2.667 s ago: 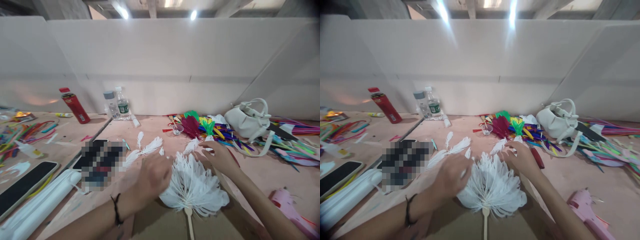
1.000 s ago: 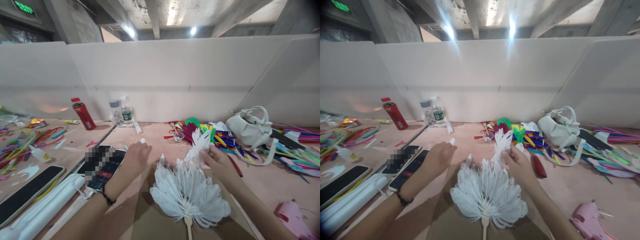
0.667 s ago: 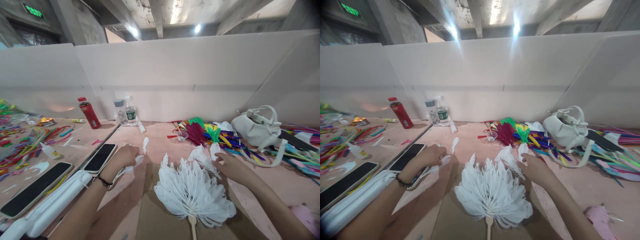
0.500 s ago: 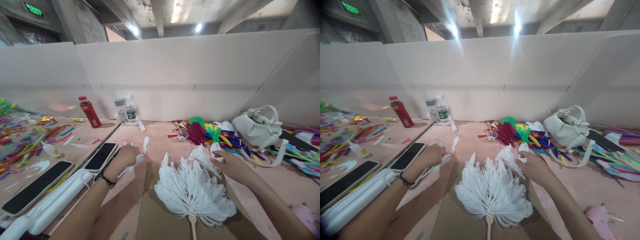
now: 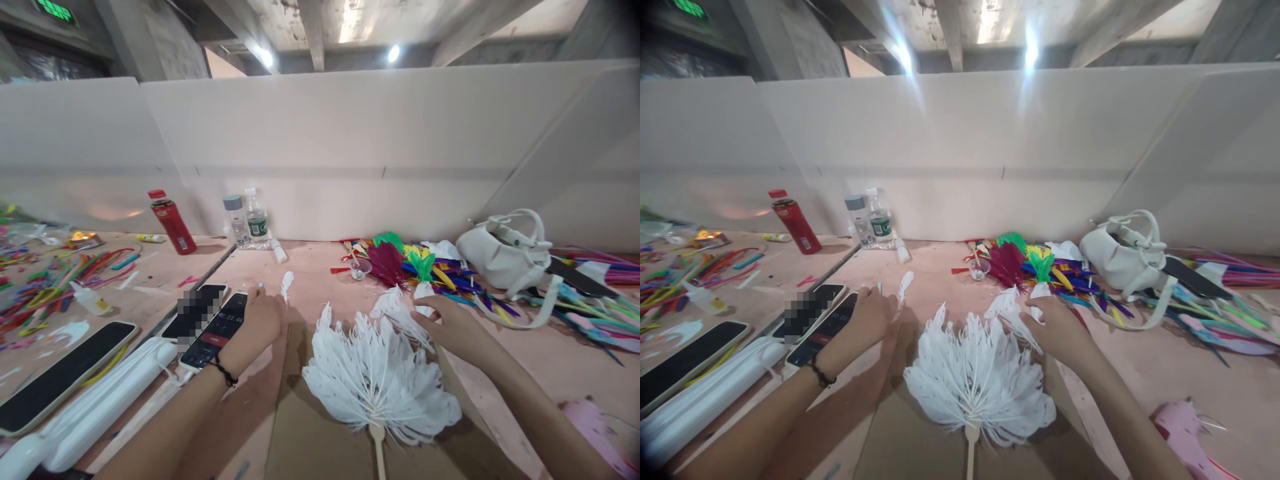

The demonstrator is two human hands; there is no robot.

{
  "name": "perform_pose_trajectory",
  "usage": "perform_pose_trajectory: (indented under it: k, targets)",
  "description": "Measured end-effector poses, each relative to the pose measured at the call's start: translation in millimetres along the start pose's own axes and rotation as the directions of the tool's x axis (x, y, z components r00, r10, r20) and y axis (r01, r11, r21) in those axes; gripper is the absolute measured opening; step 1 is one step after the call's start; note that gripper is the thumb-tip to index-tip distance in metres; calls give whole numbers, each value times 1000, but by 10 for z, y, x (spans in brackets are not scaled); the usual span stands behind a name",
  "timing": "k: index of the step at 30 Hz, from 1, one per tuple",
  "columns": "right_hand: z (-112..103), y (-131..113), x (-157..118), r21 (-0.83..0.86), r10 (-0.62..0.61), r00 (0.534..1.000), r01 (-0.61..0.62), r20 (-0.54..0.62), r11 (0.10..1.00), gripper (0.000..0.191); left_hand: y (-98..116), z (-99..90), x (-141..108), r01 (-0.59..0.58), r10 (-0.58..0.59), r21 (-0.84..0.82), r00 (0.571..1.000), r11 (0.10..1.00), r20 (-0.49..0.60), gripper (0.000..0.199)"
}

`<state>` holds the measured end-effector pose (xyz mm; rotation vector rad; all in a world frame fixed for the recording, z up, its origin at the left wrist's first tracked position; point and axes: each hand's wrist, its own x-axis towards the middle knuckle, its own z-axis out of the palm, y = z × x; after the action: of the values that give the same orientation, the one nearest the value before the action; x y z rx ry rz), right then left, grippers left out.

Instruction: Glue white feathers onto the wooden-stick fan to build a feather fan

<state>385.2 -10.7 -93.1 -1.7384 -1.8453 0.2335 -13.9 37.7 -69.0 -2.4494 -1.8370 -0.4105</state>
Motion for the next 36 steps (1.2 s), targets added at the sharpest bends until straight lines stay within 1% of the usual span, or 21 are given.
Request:
perform_pose_trajectory:
  k: [2, 7, 10, 12, 15, 17, 18, 19, 21, 22, 24, 26, 28, 29, 30, 31, 32, 33, 34, 35, 36]
  targets:
    - [-26, -55, -4, 7, 22, 1000, -21, -18, 1000, 46, 14, -15, 11, -7, 6, 61, 1000, 998, 25, 10]
    - [-78, -167, -10, 58, 22, 997, -18, -80, 998, 42, -9, -56, 45, -34, 23, 166, 997, 985, 71, 15]
    - [-163, -213, -1, 114, 47, 983, -27, -175, 993, 43, -30, -27, 64, -31, 18, 170, 997, 985, 72, 11]
    - [-253, -228, 9, 144, 111, 954, -73, -279, 987, 43, -31, -10, 81, -18, 9, 143, 998, 990, 62, 10]
    - [-379, -194, 25, 169, 199, 886, -140, -419, 976, 41, -8, -35, 120, -1, 0, 63, 1000, 998, 15, 13]
    - [-414, -125, 36, 178, 215, 860, -147, -464, 973, 39, 22, -75, 154, -2, 1, -22, 1000, 1000, -26, 14]
    - [-412, -80, 41, 171, 217, 869, -155, -445, 973, 38, 38, -91, 172, -4, 1, -74, 999, 997, -43, 14]
    - [-397, -32, 47, 138, 211, 895, -169, -393, 976, 36, 54, -100, 190, -8, 1, -128, 999, 992, -55, 14]
    - [-334, 58, 56, 16, 188, 956, -190, -223, 982, 31, 80, -89, 223, -13, -2, -230, 998, 973, -65, 14]
    - [-289, 94, 59, -48, 182, 973, -190, -145, 981, 28, 86, -72, 236, -16, -1, -272, 998, 962, -65, 14]
    - [-191, 137, 61, -128, 171, 984, -177, -59, 976, 21, 82, -29, 250, -28, 8, -331, 998, 943, -63, 14]
    - [-102, 141, 59, -140, 165, 986, -168, -35, 976, 17, 63, -1, 243, -48, 23, -350, 997, 936, -76, 17]
    - [-45, 117, 56, -142, 158, 987, -157, -7, 977, 17, 48, -2, 221, -79, 44, -335, 993, 939, -110, 25]
    - [-31, 101, 55, -141, 153, 988, -151, 3, 978, 18, 50, -8, 207, -113, 75, -315, 988, 942, -132, 27]
    - [-25, 84, 55, -139, 151, 988, -149, 10, 979, 19, 63, -13, 192, -181, 140, -289, 978, 940, -155, 29]
    - [-26, 68, 56, -138, 152, 988, -148, 13, 979, 19, 86, -11, 178, -284, 245, -259, 954, 923, -171, 30]
    - [-30, 54, 58, -138, 154, 988, -150, 15, 979, 20, 120, 0, 165, -412, 380, -231, 909, 882, -172, 33]
    - [-37, 42, 61, -137, 157, 988, -153, 16, 979, 20, 161, 22, 153, -545, 521, -206, 838, 813, -159, 37]
    - [-43, 32, 64, -135, 158, 987, -154, 18, 979, 21, 206, 53, 144, -660, 644, -189, 751, 727, -144, 41]
    - [-49, 22, 68, -132, 157, 987, -153, 19, 979, 21, 249, 92, 135, -741, 731, -179, 670, 647, -128, 44]
    - [-54, 13, 72, -129, 154, 988, -150, 21, 980, 22, 287, 133, 128, -783, 775, -169, 619, 598, -126, 44]
